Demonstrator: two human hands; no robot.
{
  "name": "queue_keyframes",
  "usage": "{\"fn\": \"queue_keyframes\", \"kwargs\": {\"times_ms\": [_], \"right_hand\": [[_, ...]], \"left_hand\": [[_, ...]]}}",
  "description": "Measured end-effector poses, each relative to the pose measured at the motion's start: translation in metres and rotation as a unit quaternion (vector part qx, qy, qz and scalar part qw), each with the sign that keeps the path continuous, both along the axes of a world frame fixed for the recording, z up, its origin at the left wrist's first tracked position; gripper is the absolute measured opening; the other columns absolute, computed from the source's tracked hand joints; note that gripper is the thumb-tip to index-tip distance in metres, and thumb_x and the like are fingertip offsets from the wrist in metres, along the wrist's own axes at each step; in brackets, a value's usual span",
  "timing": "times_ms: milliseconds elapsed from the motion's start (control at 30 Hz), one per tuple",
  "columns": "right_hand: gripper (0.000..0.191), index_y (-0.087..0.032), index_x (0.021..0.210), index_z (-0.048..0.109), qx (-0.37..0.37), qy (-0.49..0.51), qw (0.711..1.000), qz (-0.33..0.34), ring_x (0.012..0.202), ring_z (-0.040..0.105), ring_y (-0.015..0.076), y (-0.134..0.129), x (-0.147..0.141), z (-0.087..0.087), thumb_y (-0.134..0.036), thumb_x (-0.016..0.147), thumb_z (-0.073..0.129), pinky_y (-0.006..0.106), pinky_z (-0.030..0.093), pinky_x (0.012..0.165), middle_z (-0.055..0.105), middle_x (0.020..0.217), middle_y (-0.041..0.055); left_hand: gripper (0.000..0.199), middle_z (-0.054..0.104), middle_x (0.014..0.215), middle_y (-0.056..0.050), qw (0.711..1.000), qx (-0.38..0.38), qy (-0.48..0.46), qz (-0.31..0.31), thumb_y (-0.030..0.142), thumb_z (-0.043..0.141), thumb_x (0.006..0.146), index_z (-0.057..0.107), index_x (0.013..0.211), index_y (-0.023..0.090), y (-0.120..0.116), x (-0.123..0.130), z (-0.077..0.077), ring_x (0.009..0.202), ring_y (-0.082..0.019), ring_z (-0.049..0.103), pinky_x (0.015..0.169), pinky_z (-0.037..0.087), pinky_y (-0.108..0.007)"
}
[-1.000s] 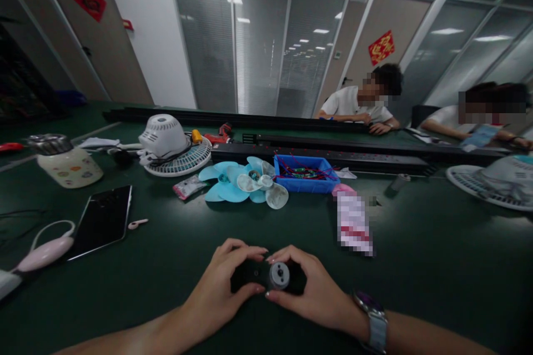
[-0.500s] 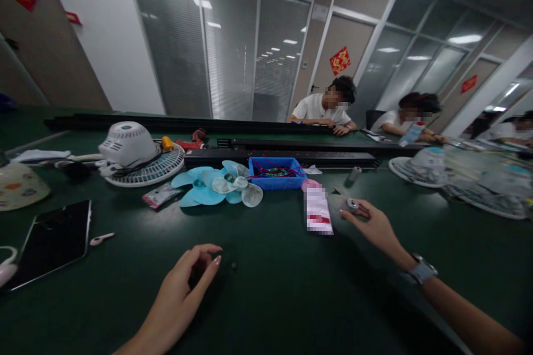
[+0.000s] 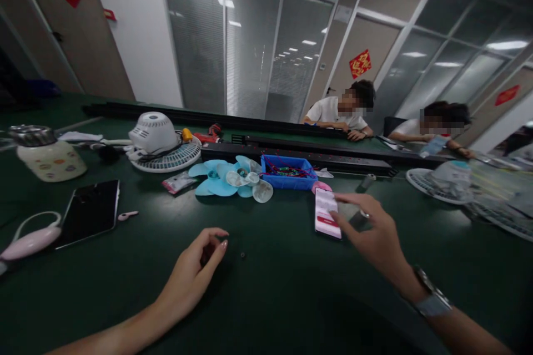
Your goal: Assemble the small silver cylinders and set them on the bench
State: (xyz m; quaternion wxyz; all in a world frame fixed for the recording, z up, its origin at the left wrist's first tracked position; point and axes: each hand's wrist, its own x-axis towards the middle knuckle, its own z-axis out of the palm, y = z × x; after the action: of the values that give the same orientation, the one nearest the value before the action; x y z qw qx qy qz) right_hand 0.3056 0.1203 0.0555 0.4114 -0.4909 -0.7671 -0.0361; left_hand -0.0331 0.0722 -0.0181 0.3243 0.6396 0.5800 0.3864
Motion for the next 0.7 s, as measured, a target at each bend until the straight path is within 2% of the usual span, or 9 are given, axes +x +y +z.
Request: {"fn": "queue_keyframes", "kwargs": {"times_ms": [67, 133, 200, 300, 367, 433, 533, 600, 700], "right_hand": [[0.031, -0.027, 0.113, 0.068, -0.141, -0.053, 0.979, 0.141, 0.085, 0.064, 0.0182, -0.01, -0.048, -0.001, -0.044, 0.088, 0.062, 0.035, 0.05, 0.08, 0.07, 0.096, 0.0034], [0.037, -0.029, 0.118, 0.067, -0.254, -0.081, 0.937, 0.227, 0.071, 0.06, 0.0138, -0.012, -0.088, -0.015, -0.047, 0.087, 0.064, 0.028, 0.047, 0.066, 0.068, 0.088, 0.0003], [0.042, -0.031, 0.12, 0.067, -0.303, -0.091, 0.914, 0.255, 0.066, 0.057, 0.0119, -0.008, -0.113, -0.036, -0.05, 0.083, 0.067, 0.025, 0.042, 0.061, 0.067, 0.084, -0.001], [0.033, -0.034, 0.112, 0.072, -0.306, -0.09, 0.917, 0.241, 0.066, 0.056, 0.0113, 0.002, -0.129, -0.064, -0.049, 0.083, 0.069, 0.024, 0.037, 0.059, 0.065, 0.078, -0.002], [0.025, -0.036, 0.106, 0.074, -0.298, -0.083, 0.922, 0.231, 0.066, 0.055, 0.0111, 0.006, -0.132, -0.074, -0.046, 0.084, 0.069, 0.025, 0.035, 0.058, 0.064, 0.076, -0.0027], [0.02, -0.036, 0.102, 0.075, -0.287, -0.079, 0.925, 0.236, 0.067, 0.056, 0.0112, 0.005, -0.131, -0.074, -0.044, 0.085, 0.068, 0.025, 0.036, 0.058, 0.065, 0.075, -0.0029], [0.017, -0.033, 0.099, 0.076, -0.252, -0.069, 0.935, 0.24, 0.068, 0.057, 0.0116, 0.008, -0.114, -0.057, -0.04, 0.088, 0.065, 0.025, 0.039, 0.062, 0.066, 0.077, -0.0023], [0.019, -0.03, 0.1, 0.075, -0.201, -0.044, 0.957, 0.205, 0.069, 0.058, 0.0128, 0.016, -0.085, -0.037, -0.04, 0.09, 0.062, 0.026, 0.042, 0.064, 0.067, 0.08, -0.0004], [0.025, -0.025, 0.097, 0.075, -0.092, -0.016, 0.992, 0.081, 0.076, 0.061, 0.0169, 0.032, -0.015, -0.008, -0.042, 0.091, 0.058, 0.029, 0.045, 0.067, 0.07, 0.089, 0.0041]], "left_hand": [[0.033, 0.062, 0.08, 0.0, 1.0, 0.003, -0.008, 0.0, 0.047, 0.047, 0.094, 0.056, 0.112, 0.021, -0.001, 0.0, 0.0, 0.073, -0.018, 0.061, 0.066, 0.047, -0.028], [0.031, 0.06, 0.078, 0.001, 1.0, 0.009, -0.016, 0.005, 0.046, 0.048, 0.094, 0.056, 0.111, 0.021, -0.002, -0.001, -0.002, 0.071, -0.017, 0.06, 0.065, 0.047, -0.028], [0.03, 0.058, 0.075, 0.001, 0.999, 0.016, -0.026, 0.012, 0.045, 0.049, 0.093, 0.056, 0.11, 0.021, -0.003, -0.002, -0.005, 0.068, -0.017, 0.058, 0.065, 0.046, -0.027], [0.031, 0.056, 0.072, 0.002, 0.999, 0.014, -0.036, 0.009, 0.046, 0.048, 0.093, 0.056, 0.108, 0.02, -0.001, -0.002, -0.008, 0.065, -0.016, 0.057, 0.063, 0.045, -0.027], [0.033, 0.055, 0.072, 0.002, 0.999, 0.008, -0.035, -0.001, 0.047, 0.047, 0.092, 0.054, 0.109, 0.02, 0.0, -0.001, -0.009, 0.065, -0.016, 0.056, 0.062, 0.044, -0.027], [0.033, 0.055, 0.073, 0.002, 1.0, 0.003, -0.03, -0.008, 0.047, 0.047, 0.092, 0.054, 0.11, 0.02, 0.002, -0.001, -0.008, 0.066, -0.017, 0.056, 0.063, 0.043, -0.027], [0.035, 0.055, 0.073, 0.002, 1.0, -0.01, -0.021, -0.014, 0.049, 0.045, 0.092, 0.053, 0.111, 0.02, 0.003, -0.002, -0.007, 0.065, -0.017, 0.056, 0.062, 0.043, -0.028], [0.037, 0.055, 0.072, 0.002, 0.999, -0.02, -0.017, -0.018, 0.051, 0.043, 0.092, 0.053, 0.112, 0.021, 0.002, -0.003, -0.007, 0.065, -0.018, 0.057, 0.062, 0.044, -0.028], [0.041, 0.056, 0.072, 0.002, 0.999, -0.032, -0.007, -0.022, 0.056, 0.042, 0.091, 0.053, 0.113, 0.023, 0.003, -0.006, -0.011, 0.067, -0.019, 0.059, 0.062, 0.046, -0.029]]}}
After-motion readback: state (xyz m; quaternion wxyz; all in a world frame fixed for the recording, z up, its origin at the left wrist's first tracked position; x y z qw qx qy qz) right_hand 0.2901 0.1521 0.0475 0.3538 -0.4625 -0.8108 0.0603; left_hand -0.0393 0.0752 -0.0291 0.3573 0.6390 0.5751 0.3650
